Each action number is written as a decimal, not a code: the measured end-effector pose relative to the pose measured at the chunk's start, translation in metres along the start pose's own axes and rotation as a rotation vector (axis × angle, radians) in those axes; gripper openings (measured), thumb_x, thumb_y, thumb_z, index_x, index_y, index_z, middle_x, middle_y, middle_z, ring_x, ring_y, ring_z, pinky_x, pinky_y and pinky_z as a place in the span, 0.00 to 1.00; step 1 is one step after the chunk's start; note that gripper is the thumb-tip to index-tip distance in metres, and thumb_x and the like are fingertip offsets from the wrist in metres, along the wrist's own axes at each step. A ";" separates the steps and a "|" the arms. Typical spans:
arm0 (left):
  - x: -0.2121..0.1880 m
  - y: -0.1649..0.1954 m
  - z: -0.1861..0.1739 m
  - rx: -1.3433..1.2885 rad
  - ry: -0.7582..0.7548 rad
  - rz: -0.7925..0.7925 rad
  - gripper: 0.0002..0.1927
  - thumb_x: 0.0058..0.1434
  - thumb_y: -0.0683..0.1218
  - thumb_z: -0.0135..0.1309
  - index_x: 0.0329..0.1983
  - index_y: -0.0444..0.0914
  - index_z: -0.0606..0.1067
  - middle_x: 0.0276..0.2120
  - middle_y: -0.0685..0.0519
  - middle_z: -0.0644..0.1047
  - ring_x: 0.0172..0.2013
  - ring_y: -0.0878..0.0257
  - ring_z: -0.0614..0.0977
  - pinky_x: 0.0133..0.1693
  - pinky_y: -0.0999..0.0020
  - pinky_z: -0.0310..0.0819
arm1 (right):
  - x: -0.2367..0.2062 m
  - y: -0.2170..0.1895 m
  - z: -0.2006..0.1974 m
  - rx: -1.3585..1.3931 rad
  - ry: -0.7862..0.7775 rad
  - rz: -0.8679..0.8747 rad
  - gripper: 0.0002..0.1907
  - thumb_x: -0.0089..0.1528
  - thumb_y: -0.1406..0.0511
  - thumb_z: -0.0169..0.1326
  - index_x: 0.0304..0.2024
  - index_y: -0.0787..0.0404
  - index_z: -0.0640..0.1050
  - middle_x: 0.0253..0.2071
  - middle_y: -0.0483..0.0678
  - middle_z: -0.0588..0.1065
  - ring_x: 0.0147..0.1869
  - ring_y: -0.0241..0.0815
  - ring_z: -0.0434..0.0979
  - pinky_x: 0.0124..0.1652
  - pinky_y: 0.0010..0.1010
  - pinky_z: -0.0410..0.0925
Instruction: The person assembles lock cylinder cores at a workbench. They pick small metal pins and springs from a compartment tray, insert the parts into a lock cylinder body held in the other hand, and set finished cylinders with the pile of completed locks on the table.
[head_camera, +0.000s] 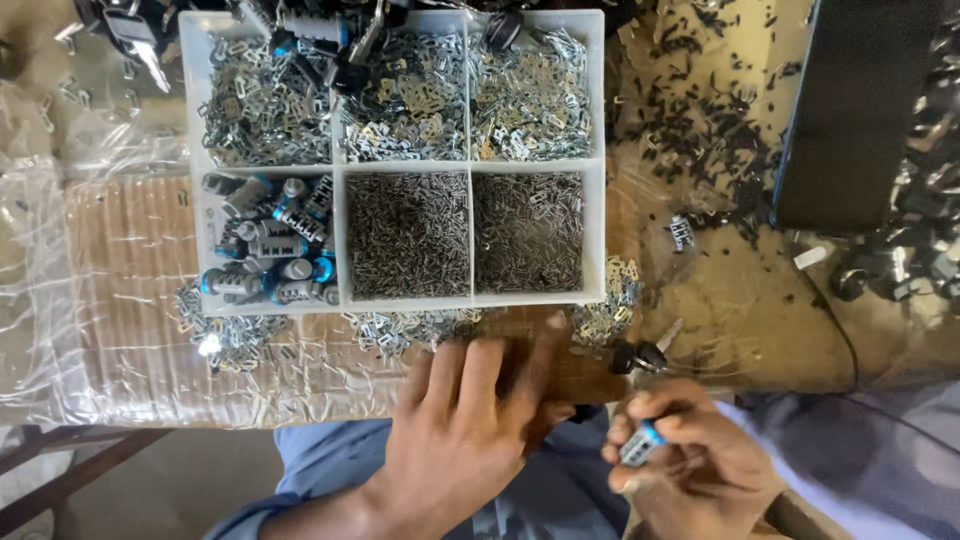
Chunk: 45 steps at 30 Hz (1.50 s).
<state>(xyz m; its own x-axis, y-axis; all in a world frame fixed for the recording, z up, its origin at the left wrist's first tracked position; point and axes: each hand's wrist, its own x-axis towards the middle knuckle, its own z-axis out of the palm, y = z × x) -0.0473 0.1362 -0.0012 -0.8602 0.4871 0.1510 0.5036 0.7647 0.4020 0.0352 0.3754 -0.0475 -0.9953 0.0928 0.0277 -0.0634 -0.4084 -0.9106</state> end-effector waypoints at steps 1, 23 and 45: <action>0.001 -0.002 0.001 0.037 0.003 0.019 0.28 0.62 0.52 0.63 0.64 0.36 0.82 0.41 0.47 0.70 0.38 0.51 0.76 0.40 0.55 0.74 | 0.000 -0.003 0.000 0.003 -0.060 0.025 0.26 0.56 0.84 0.65 0.55 0.67 0.78 0.53 0.63 0.73 0.51 0.52 0.82 0.44 0.37 0.84; -0.059 -0.047 -0.035 -0.920 0.024 -0.115 0.11 0.52 0.38 0.67 0.37 0.35 0.78 0.32 0.48 0.75 0.34 0.55 0.78 0.38 0.60 0.76 | 0.000 0.037 0.077 0.110 -0.171 0.367 0.18 0.57 0.81 0.62 0.50 0.72 0.83 0.46 0.70 0.78 0.43 0.56 0.86 0.36 0.37 0.86; -0.060 -0.034 -0.034 -0.753 0.381 -0.179 0.12 0.55 0.35 0.68 0.40 0.38 0.80 0.39 0.51 0.83 0.40 0.59 0.85 0.44 0.66 0.81 | -0.002 0.034 0.093 -0.022 -0.023 0.409 0.23 0.47 0.85 0.64 0.46 0.74 0.79 0.50 0.70 0.76 0.52 0.57 0.83 0.39 0.39 0.84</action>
<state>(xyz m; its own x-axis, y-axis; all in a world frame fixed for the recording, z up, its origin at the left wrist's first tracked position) -0.0154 0.0662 0.0071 -0.9576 0.1087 0.2668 0.2866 0.2672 0.9200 0.0283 0.2765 -0.0403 -0.9396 -0.0931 -0.3294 0.3390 -0.3878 -0.8572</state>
